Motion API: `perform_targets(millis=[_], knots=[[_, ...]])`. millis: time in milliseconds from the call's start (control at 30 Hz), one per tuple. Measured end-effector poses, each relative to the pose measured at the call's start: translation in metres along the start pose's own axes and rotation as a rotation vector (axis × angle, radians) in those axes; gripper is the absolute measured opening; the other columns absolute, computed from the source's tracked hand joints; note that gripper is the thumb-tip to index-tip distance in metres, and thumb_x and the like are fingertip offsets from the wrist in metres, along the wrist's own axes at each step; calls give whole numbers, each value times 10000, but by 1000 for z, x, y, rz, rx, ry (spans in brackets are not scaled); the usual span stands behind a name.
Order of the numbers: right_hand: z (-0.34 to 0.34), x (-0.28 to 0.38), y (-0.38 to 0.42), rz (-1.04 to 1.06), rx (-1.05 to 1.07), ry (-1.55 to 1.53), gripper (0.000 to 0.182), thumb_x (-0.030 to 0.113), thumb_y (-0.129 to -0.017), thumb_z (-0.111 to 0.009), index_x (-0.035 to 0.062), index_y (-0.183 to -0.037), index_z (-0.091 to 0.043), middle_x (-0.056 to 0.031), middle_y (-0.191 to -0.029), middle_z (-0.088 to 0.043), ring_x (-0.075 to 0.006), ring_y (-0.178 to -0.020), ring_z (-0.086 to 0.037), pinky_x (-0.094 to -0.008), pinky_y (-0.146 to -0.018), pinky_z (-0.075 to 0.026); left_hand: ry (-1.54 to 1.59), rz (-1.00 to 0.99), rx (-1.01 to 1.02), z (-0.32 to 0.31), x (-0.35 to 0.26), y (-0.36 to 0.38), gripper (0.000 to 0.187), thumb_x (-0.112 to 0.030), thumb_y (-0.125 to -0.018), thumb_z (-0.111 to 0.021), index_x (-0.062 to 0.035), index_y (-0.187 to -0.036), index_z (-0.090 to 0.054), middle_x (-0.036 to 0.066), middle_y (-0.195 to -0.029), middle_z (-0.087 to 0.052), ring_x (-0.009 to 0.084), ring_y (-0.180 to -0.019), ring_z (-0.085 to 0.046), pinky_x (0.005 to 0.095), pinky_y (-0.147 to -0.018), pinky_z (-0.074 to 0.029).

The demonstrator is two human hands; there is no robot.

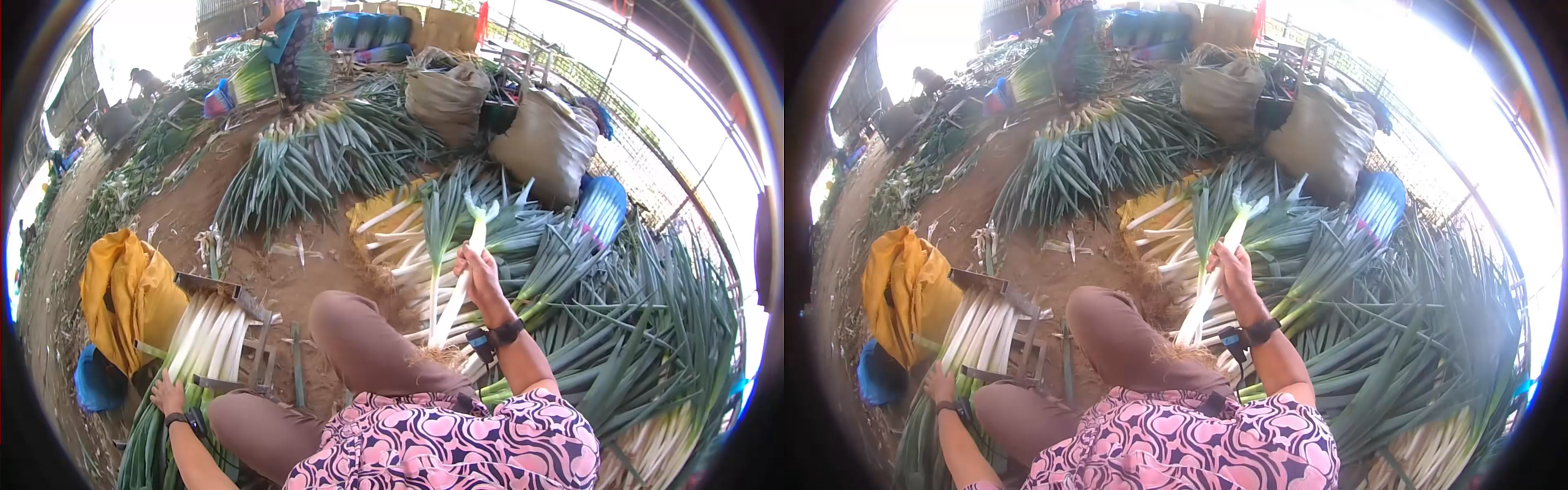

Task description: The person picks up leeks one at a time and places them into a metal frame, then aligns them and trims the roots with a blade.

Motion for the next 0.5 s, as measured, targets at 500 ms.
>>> perform_targets(millis=[500], knots=[[128,-54,-58,-361,-316,-376,254,247,-945,-549,1,-971,-495,-67,-741,-522,-140,-594,-526,-236,-490,-488,-10,-10,-39,12,-5,8,569,-376,-844,-564,-194,-1362,-417,174,-1241,-526,358,-1168,-479,524,-960,-365]])
Point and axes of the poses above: each hand's wrist, its own y-axis away from the middle knuckle, its own z-axis out of the back of the hand, x = y × z, the point moved 10 cm from there along -y, towards the middle knuckle
